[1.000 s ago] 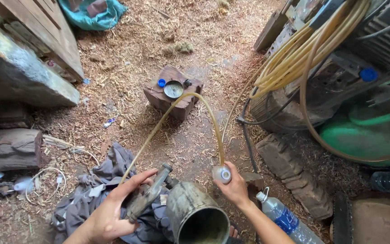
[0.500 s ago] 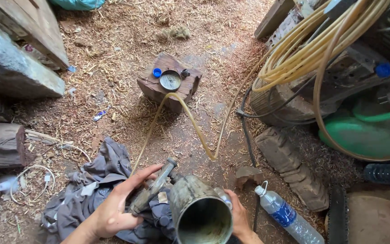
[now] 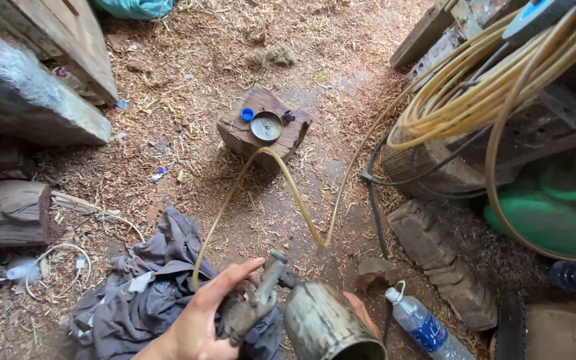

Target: Disassemble, clean with a cloth and liquid, and reassemble a pneumatic paint spray gun.

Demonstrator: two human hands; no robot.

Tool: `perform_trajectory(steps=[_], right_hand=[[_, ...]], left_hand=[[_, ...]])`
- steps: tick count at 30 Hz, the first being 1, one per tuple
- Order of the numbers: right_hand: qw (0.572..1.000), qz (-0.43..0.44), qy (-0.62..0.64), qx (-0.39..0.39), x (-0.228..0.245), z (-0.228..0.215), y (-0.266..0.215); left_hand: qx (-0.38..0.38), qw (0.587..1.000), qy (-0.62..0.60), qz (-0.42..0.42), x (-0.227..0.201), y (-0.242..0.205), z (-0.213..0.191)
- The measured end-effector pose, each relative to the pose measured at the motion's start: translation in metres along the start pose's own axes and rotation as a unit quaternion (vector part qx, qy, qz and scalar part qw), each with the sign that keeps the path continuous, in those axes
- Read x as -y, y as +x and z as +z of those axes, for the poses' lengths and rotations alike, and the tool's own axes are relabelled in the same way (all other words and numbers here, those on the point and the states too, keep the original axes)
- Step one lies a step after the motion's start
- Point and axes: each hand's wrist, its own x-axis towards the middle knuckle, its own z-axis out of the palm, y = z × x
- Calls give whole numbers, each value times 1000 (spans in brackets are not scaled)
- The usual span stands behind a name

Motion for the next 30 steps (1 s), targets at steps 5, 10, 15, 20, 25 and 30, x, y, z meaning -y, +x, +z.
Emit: perform_trajectory(steps=[5,10,15,20,25,30], right_hand=[[997,4,30,-70,-21,-22,-3],[991,3,53,-127,-21,-51,-3],[989,-43,48,-133,82,-92,43],[989,-138,31,40,73,-120,113],[919,3,394,-32,149,-146,147],[943,-166,231,-172,215,-173,177]], left_hand=[[-22,999,-12,20,-4,-4,6],[-91,994,-47,31,-19,6,27],[-188,979,-71,24,-102,78,82],[-246,956,-160,19,-135,142,157],[-245,958,-33,142,-115,166,166],[-176,953,13,247,-118,191,88]])
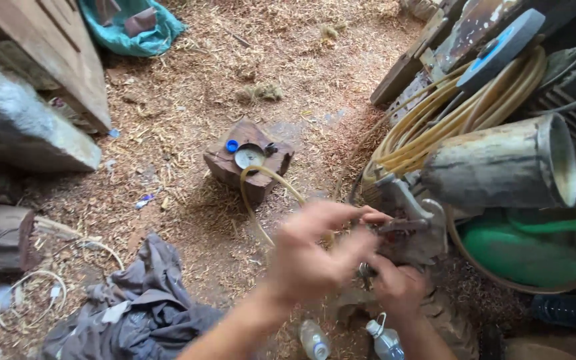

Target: Disassemble, clean with a cloth and liquid, and reassemble a pneumatic paint spray gun.

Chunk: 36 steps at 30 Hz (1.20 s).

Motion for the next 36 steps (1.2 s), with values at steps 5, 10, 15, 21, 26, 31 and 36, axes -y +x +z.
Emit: perform_trajectory(steps=[5,10,15,21,26,31,36], right_hand=[[993,10,117,9,-27,-12,0],[996,50,71,27,-47,-7,3],[999,22,-13,29,-44,-6,23],[994,70,85,9,-82,-4,8],[995,-16,96,32,-91,8,7],[996,-38,73,47,-84,24,31],[997,-41,53,32,-75,28,33]], left_hand=[[-74,884,378,-265,151,87,-90],[91,771,549,-309,271,124,-81],[174,718,608,-292,330,126,-84],[132,751,576,-295,292,135,-79],[-38,939,24,-341,293,135,-81],[49,871,-443,-207,236,128,-59],[146,841,-480,-202,214,109,-55]])
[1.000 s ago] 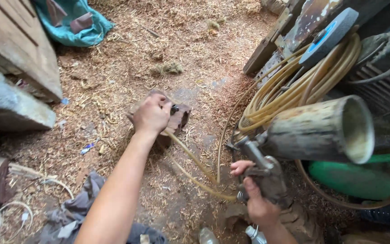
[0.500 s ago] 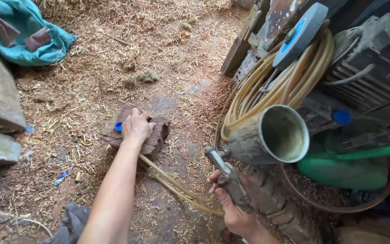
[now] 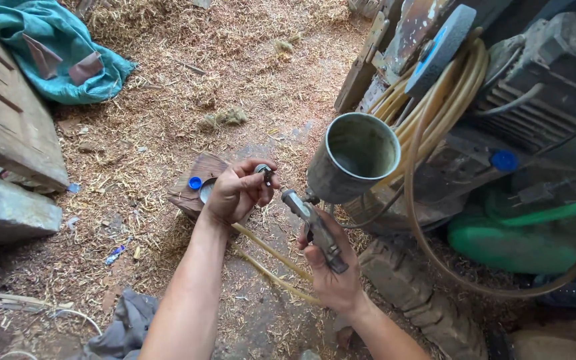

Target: Disassemble, clean with a cloth and liquid, and reassemble a pneumatic paint spray gun.

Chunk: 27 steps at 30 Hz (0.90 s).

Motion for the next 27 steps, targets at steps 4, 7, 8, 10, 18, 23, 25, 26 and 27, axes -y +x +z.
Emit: perform_trajectory(steps=[4,7,8,10,18,23,25,26,27], right_hand=[[1000,5,9,-10,8,0,-4],[999,-1,-35,-15,16,3,-6],[997,-4,-69,-23,18,4,-6],[999,-9,-46,-24,19,5,-8],[994,-27,-101,-34,24,4,-15],[999,32,-6,-4,26,-2,-19],[1000,12,-2,4,34,-2,-18],[1000,-7,1,13,37,-2,-17],[1000,-7,2,14,38,-3,-18]], left_hand=[[3,1000,19,-18,-3,-10,14],[-3,999,41,-22,-8,-15,29],[-9,998,58,-26,-9,-16,34],[-16,997,69,-26,-10,-20,37],[-19,995,88,-47,-16,-28,35],[-16,994,99,-49,-18,-34,38],[-16,993,103,-45,-23,-35,41],[-17,993,106,-42,-25,-36,42],[-17,993,106,-41,-30,-39,48]])
